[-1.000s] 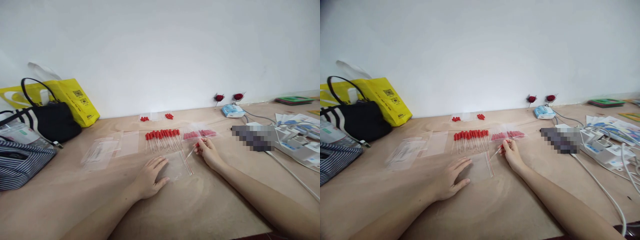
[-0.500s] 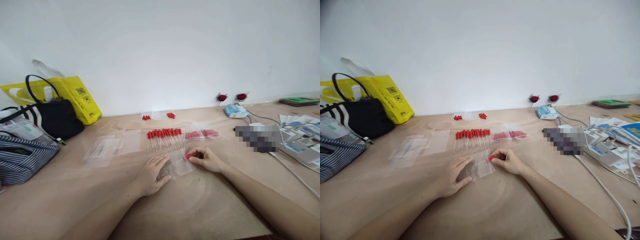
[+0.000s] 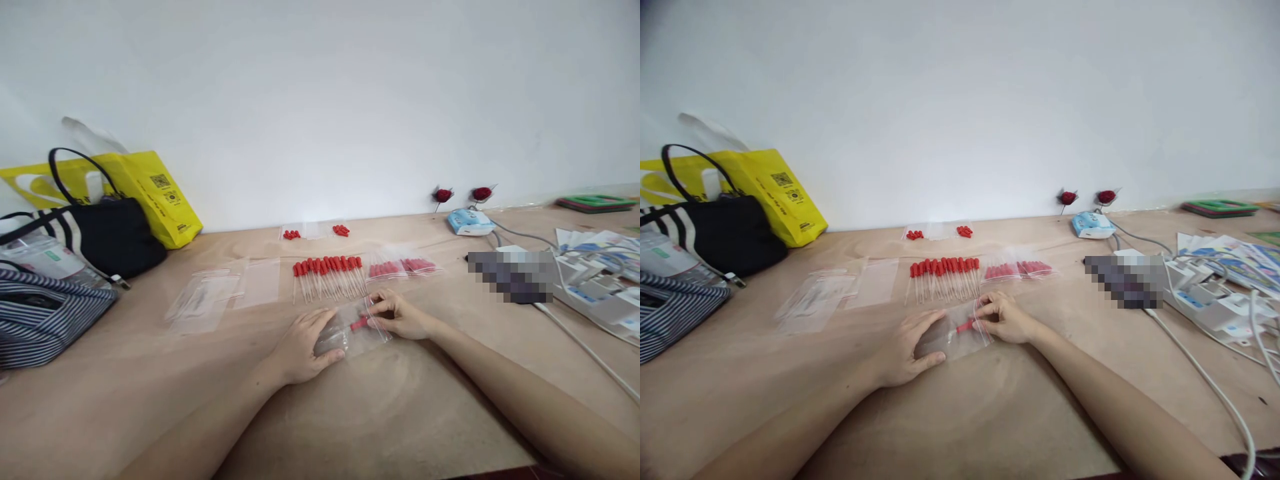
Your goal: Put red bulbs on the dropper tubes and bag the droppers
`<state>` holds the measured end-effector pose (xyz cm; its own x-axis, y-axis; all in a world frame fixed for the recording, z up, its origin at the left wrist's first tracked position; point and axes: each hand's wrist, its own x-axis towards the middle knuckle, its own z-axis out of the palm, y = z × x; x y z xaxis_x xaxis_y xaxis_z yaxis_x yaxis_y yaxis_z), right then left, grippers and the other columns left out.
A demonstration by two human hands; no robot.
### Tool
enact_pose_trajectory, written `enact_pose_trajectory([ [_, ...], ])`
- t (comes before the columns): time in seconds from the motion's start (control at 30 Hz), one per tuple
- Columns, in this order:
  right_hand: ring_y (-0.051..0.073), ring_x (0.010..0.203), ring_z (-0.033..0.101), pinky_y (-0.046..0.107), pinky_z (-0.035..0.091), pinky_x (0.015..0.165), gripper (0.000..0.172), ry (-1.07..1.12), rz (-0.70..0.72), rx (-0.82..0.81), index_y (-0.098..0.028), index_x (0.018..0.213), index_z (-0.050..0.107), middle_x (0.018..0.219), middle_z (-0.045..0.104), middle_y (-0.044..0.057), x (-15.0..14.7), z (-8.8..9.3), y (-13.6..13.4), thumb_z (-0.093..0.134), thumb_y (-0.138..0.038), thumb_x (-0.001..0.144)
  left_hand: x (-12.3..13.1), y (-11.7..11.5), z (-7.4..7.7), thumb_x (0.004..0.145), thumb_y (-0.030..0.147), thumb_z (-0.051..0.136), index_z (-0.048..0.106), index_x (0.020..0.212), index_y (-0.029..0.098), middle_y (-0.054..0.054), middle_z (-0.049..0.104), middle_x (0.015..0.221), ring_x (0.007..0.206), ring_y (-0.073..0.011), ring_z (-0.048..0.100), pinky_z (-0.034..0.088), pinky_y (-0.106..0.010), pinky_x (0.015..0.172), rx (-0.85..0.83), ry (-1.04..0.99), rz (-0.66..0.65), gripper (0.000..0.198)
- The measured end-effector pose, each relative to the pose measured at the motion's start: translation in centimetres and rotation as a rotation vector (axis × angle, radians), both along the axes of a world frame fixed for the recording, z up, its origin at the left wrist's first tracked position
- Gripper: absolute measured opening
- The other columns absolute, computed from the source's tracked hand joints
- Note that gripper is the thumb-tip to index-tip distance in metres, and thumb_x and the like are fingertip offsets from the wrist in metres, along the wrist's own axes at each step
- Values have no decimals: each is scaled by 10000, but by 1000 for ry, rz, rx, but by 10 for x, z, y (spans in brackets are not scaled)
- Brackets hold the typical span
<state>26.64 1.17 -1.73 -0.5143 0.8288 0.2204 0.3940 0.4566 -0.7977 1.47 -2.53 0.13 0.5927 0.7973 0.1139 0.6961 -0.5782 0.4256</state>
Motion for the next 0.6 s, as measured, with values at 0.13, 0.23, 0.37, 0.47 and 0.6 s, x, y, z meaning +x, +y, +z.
enact_pose_trajectory([
  [0.13, 144, 703, 551, 289, 447, 666, 176, 125, -23, -142, -209, 732, 683, 782, 624, 20, 14, 6, 9, 580, -350, 713, -6, -2, 4, 797, 424, 487, 344, 1284, 178, -116, 418, 1315, 1216, -248, 370, 327, -435, 992, -9, -40, 8, 564],
  [0.23, 125, 559, 510, 249, 418, 532, 151, 142, -250, -98, -185, 708, 658, 631, 604, -6, 18, 9, 24, 589, -315, 672, -11, -3, 8, 796, 371, 498, 380, 1260, 200, -98, 437, 1306, 1210, -237, 383, 336, -433, 990, -25, -47, -4, 508],
  [0.37, 136, 591, 534, 253, 434, 580, 141, -88, -420, 60, -184, 726, 655, 654, 621, 6, 2, 16, 55, 523, -232, 706, -11, -3, 10, 790, 363, 508, 420, 1236, 204, -84, 466, 1287, 1207, -240, 391, 327, -444, 998, -39, -11, -46, 482],
  [0.47, 169, 757, 564, 278, 426, 740, 169, -182, -484, 97, -184, 780, 663, 815, 639, 56, -17, 20, 81, 514, -151, 707, -11, -2, 9, 795, 363, 503, 466, 1201, 184, -92, 472, 1282, 1208, -232, 393, 325, -428, 1006, -31, -10, -76, 445],
  [0.6, 217, 930, 541, 298, 383, 837, 144, -221, -552, 72, -142, 756, 658, 934, 605, 131, -30, 16, 108, 525, -123, 706, -11, -2, 8, 798, 353, 505, 481, 1193, 206, -76, 478, 1279, 1203, -223, 401, 327, -426, 1004, -23, -29, -96, 422],
])
